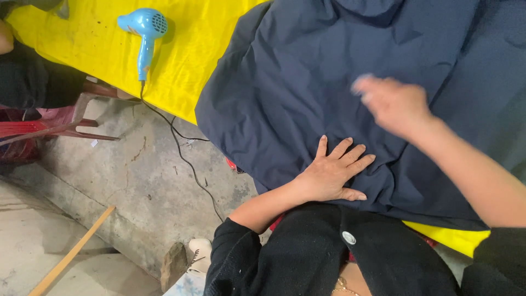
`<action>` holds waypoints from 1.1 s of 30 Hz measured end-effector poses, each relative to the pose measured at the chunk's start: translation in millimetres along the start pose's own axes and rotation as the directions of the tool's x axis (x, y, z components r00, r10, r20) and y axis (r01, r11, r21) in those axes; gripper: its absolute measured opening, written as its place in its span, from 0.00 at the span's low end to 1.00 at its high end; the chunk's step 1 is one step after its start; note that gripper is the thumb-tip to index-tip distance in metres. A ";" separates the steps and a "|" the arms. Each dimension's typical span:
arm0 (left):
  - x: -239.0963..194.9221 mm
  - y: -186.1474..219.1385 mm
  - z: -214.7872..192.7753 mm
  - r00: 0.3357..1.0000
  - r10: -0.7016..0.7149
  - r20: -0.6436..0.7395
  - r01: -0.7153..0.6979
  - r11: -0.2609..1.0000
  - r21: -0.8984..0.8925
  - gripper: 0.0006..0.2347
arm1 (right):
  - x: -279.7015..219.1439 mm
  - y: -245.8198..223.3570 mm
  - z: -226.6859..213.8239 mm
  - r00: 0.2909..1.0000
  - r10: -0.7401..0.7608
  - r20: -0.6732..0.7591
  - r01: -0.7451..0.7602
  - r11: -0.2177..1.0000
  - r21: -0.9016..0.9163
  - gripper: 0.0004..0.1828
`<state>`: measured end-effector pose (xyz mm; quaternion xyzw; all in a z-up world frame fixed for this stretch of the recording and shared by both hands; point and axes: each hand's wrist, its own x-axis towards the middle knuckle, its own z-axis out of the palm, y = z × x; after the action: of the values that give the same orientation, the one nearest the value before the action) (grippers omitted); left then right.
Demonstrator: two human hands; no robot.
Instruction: The person scrubs a dark blue jacket on a yellow table using a small brush, then uses a blue hairdryer to dry the fabric. They continue scrubbing with the brush and later use a white eraser-like tool on the jacket surface. Finally, they use red-handled pliers to pull at a seam or thread on the jacket.
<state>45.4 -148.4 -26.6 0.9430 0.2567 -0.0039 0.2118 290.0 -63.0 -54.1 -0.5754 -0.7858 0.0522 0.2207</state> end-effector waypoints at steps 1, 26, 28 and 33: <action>2.0 -1.4 0.5 1.000 -0.004 0.000 0.004 1.000 -0.002 0.39 | -4.0 -22.0 0.7 1.000 -0.003 0.003 0.003 1.000 0.002 0.14; -36.7 -73.9 -29.1 0.903 -0.269 -0.334 0.301 0.952 0.048 0.30 | 49.7 -62.5 24.9 0.985 -0.169 0.028 0.171 0.961 -0.218 0.12; -37.7 -73.2 -26.8 0.915 -0.358 -0.186 0.377 0.923 0.082 0.34 | 42.4 -81.9 43.9 0.965 -0.260 0.032 0.261 0.964 -0.043 0.12; -36.4 -68.2 -27.5 0.914 -0.404 -0.037 0.406 0.911 0.070 0.35 | 95.0 -33.1 52.6 0.944 0.064 0.325 0.016 0.971 -0.238 0.18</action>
<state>-22.1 -101.9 -24.4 0.8766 0.4486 -0.0471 0.1675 216.6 23.2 -62.9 -0.5902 -0.8051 0.0564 0.0150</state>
